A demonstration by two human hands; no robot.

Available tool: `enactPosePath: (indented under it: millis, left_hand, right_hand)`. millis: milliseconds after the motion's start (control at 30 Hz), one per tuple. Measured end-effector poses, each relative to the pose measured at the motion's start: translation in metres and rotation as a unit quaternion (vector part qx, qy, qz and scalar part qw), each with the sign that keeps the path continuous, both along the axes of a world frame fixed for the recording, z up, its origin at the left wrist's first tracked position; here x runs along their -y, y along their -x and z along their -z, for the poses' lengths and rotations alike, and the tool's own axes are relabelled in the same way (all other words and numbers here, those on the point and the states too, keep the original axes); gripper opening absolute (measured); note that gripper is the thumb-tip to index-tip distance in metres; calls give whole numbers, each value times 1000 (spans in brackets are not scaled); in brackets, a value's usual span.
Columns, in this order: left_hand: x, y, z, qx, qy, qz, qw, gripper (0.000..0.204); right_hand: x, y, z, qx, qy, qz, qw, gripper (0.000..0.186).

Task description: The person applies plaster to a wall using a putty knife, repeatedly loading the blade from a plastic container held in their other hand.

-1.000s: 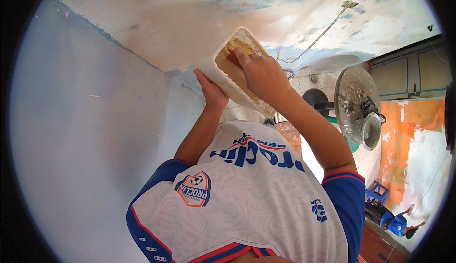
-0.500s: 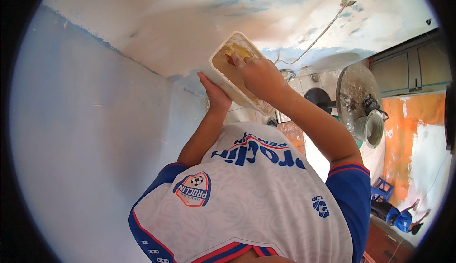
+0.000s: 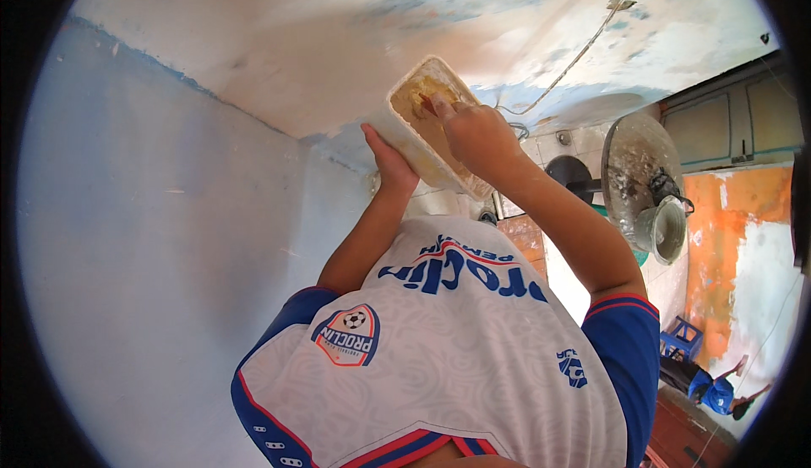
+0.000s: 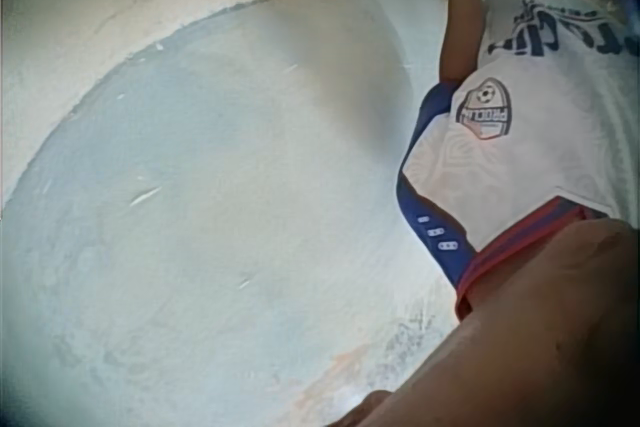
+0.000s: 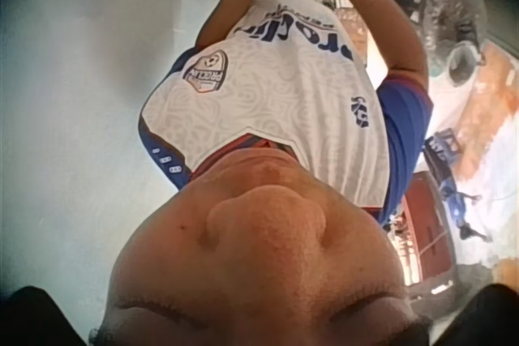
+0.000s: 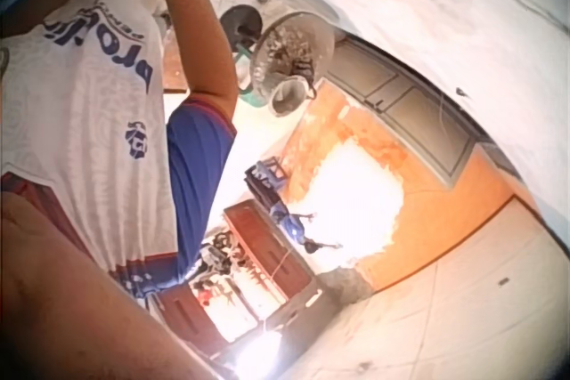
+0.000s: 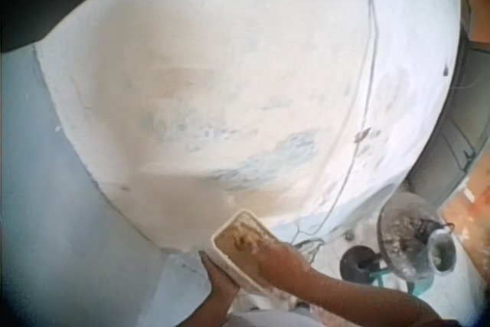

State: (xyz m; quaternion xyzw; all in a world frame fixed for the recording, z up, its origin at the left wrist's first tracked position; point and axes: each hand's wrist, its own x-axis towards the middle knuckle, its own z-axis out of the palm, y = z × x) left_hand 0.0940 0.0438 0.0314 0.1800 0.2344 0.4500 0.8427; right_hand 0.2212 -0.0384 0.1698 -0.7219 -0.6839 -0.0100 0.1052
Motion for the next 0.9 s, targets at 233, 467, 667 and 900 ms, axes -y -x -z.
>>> enactPosePath:
  millis: [233, 467, 667, 900]
  left_hand:
    - [3, -1, 2, 22, 10, 9, 1000, 87]
    - [11, -6, -7, 15, -6, 13, 1000, 88]
    - [18, -12, 2, 9, -8, 15, 1000, 87]
    - [40, -32, -10, 34, 2, -3, 999, 85]
  right_hand:
    - [2, -2, -5, -47, 30, 13, 998, 53]
    - [9, 1, 3, -34, -22, -4, 999, 48]
    - [19, -3, -13, -33, -13, 15, 999, 60]
    - [32, -27, -4, -80, -23, 13, 996, 60]
